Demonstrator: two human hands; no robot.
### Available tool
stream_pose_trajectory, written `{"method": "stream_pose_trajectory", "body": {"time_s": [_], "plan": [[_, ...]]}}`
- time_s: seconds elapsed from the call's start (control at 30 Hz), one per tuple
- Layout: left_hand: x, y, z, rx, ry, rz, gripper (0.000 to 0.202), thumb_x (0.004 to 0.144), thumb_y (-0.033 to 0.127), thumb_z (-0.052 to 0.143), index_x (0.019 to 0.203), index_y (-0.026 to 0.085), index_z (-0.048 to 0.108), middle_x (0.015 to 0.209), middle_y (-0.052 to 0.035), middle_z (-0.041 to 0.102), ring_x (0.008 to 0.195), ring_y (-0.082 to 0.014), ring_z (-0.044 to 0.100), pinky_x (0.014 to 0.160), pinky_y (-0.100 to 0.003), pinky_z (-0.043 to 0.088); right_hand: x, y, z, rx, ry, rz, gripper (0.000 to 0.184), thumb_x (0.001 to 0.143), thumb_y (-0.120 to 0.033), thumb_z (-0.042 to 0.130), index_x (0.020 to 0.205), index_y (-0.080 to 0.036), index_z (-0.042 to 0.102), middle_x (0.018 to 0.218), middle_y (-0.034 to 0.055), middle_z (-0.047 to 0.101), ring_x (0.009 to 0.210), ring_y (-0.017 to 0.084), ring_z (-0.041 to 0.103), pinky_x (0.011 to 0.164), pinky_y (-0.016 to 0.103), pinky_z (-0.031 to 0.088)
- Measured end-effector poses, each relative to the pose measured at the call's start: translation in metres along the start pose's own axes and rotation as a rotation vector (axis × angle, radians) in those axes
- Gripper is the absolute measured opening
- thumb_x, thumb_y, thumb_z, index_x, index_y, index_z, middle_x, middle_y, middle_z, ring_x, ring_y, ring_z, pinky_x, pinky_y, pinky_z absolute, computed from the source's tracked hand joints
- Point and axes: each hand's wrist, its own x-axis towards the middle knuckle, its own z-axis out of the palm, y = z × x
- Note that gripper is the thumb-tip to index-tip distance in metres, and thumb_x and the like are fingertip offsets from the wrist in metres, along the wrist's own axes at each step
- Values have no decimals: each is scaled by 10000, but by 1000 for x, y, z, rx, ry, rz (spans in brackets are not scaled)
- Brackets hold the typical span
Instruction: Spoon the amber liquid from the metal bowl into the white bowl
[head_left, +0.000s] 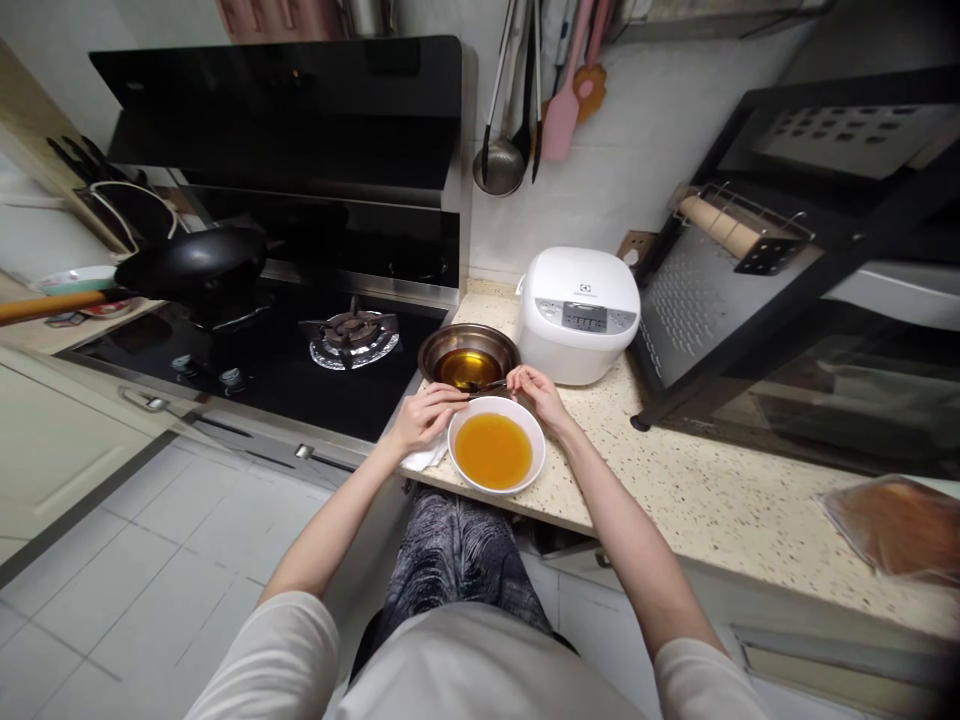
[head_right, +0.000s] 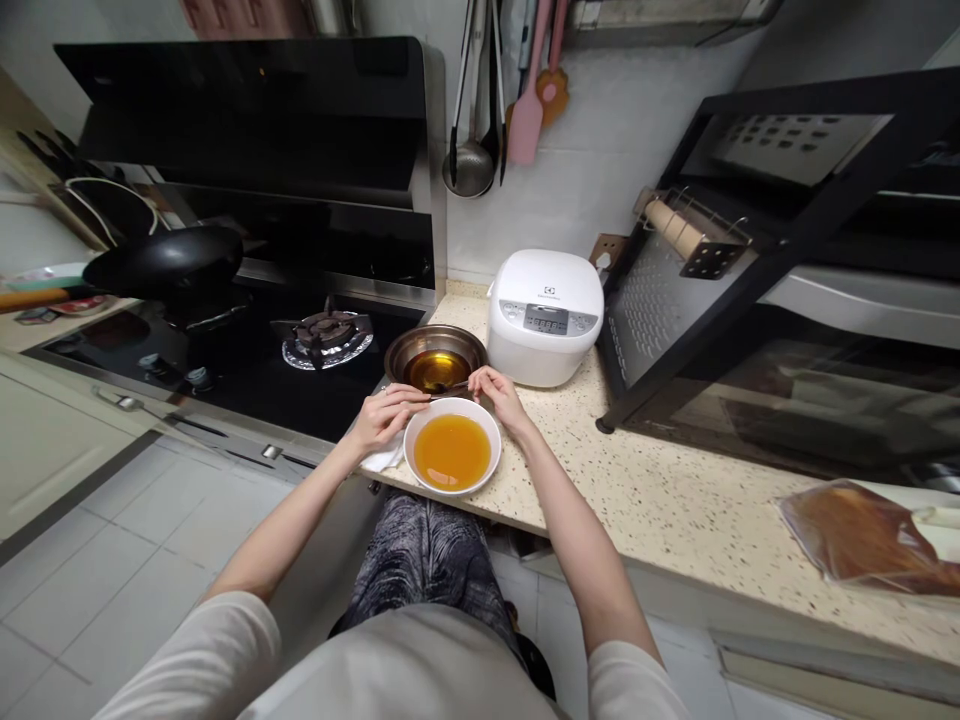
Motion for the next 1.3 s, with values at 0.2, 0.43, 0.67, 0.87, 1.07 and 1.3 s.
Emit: {"method": "stream_pose_trajectory", "body": {"time_s": [0.2,0.43,0.67,0.87,1.07,1.3], "plan": [[-1,-1,0,-1,-8,-3,325,1001,160,466,1196,194,723,1164,-100,754,1119,-229,680,942,-437,585,0,2,1,95,30,6,444,809,-576,739,674,-200,545,766,12,553,600,120,475,561,272,425],[-2,-2,0,11,-3,0,325,1000,163,468,1200,196,722,1164,-98,753,1124,-231,674,935,-436,585,-1,-5,1,110,100,-33,447,811,-591,727,689,-206,535,792,13,555,614,130,540,606,297,470],[-2,-3,0,-14,-3,-12,318,1016,210,465,1193,204,729,1163,-101,751,1124,-229,676,936,-437,585,-4,-19,-3,47,144,-66,449,852,-605,665,705,-220,489,789,14,537,640,147,541,645,321,491],[-1,-1,-1,7,-10,-3,320,1000,162,471,1194,193,725,1161,-98,752,1124,-226,666,937,-424,580,-5,-30,-11,78,151,-110,426,866,-575,661,693,-227,488,756,19,499,637,160,494,603,326,468],[-1,-1,-1,6,-8,-1,320,996,156,474,1194,187,723,1161,-103,752,1121,-227,670,934,-423,584,-9,-48,-14,139,148,-145,422,848,-551,686,664,-230,483,713,23,439,630,169,406,544,310,407],[-3,-3,0,-7,-14,-13,323,1002,169,469,1201,195,722,1170,-102,751,1136,-232,673,950,-448,584,-16,-63,-18,145,106,-133,448,777,-558,742,623,-239,469,654,17,369,621,181,363,497,298,354]]}}
